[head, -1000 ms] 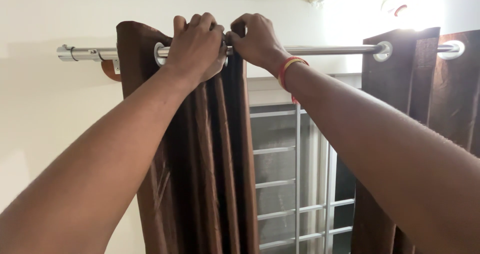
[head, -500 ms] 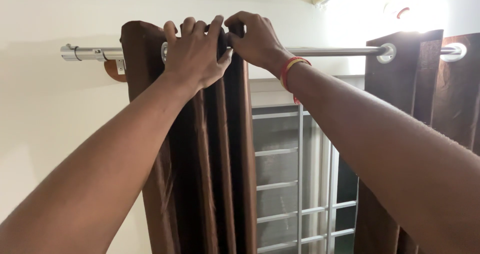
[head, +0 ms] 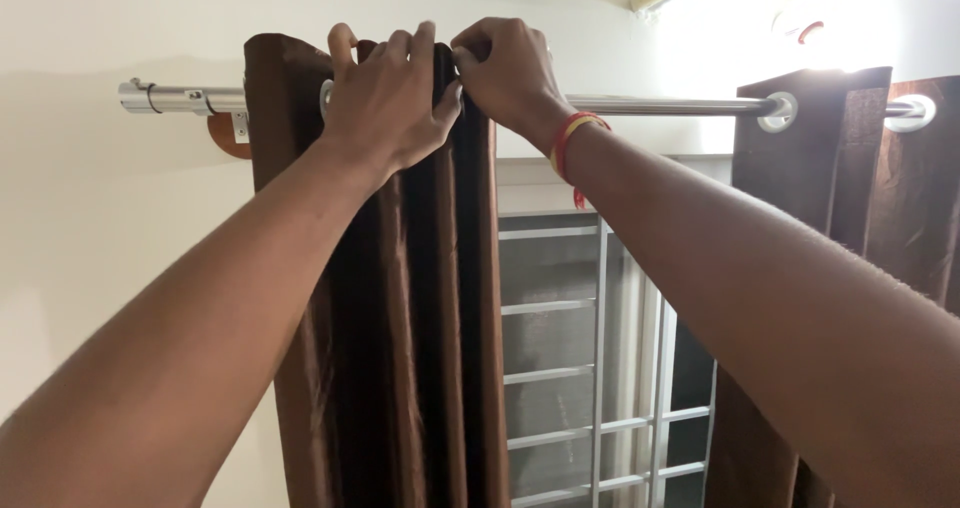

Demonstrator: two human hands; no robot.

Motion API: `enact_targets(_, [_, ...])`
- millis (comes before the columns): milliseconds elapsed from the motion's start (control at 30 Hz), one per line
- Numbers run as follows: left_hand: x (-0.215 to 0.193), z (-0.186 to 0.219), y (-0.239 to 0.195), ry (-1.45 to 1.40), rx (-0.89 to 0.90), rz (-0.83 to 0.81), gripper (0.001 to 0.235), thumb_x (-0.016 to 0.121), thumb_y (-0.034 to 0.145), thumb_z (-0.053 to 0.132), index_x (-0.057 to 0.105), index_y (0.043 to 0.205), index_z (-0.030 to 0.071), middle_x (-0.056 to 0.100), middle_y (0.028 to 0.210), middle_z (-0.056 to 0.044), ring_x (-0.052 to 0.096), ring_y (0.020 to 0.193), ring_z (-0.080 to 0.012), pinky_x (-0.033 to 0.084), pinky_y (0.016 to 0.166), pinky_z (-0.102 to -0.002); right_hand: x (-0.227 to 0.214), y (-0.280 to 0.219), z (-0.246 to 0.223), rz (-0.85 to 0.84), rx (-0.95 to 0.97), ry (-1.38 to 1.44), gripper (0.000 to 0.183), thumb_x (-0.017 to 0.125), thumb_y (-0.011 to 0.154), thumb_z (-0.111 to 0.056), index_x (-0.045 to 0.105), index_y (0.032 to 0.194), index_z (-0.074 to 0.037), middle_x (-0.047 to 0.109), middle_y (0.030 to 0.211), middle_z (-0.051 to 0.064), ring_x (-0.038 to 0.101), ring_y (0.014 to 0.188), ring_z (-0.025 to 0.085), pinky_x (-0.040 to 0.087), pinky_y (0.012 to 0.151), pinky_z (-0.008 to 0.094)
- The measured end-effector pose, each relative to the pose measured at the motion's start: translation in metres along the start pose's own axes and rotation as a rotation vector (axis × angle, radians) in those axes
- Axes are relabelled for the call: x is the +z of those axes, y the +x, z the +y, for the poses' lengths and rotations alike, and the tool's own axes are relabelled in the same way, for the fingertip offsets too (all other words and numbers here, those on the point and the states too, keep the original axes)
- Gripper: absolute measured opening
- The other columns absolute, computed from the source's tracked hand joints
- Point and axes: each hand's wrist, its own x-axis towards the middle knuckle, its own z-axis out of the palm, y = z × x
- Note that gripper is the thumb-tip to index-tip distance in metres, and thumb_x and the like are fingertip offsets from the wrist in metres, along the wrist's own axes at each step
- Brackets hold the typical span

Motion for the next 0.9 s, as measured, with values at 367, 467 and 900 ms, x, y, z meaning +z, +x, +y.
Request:
enact_targets(367, [0.013, -0.014, -0.01, 0.005, -0.008, 0.055, 0.072, 0.053, 0.102, 0.05, 0.038, 0.149, -0.001, 0.059, 0.13, -0.019, 0.057, 0.125, -0.0307, 0.011, 0.11, -0.071, 0.005, -0.004, -0.011, -0.038, -0.051, -0.016, 0.029, 0.065, 0.085, -0.009, 0.075, 0.112, -0.008, 0.077, 0.106, 0.014, 0.074, 0.1, 0.028, 0.056, 0.093, 0.038])
enact_targets(467, [0.012, -0.014, -0.012, 0.013, 0.008, 0.07, 0.067, 0.05, 0.102, 0.045, 0.038, 0.15, 0.001, 0.058, 0.133, -0.019, 0.05, 0.132, -0.0311, 0.013, 0.11, -0.072, 0.014, -0.002, -0.008, -0.057, 0.019, 0.01, 0.031, 0.062, 0.088, -0.009, 0.072, 0.118, -0.009, 0.078, 0.107, 0.011, 0.073, 0.102, 0.027, 0.052, 0.094, 0.041])
enact_targets(900, [0.008, -0.041, -0.016, -0.057, -0.083, 0.224, 0.045, 0.07, 0.096, 0.018, 0.059, 0.133, -0.005, 0.06, 0.13, -0.02, 0.054, 0.127, -0.0321, 0.037, 0.109, -0.051, 0.015, 0.002, -0.01, -0.11, 0.014, 0.047, 0.027, 0.064, 0.092, -0.018, 0.075, 0.114, -0.006, 0.078, 0.098, 0.013, 0.076, 0.089, 0.022, 0.06, 0.084, 0.038])
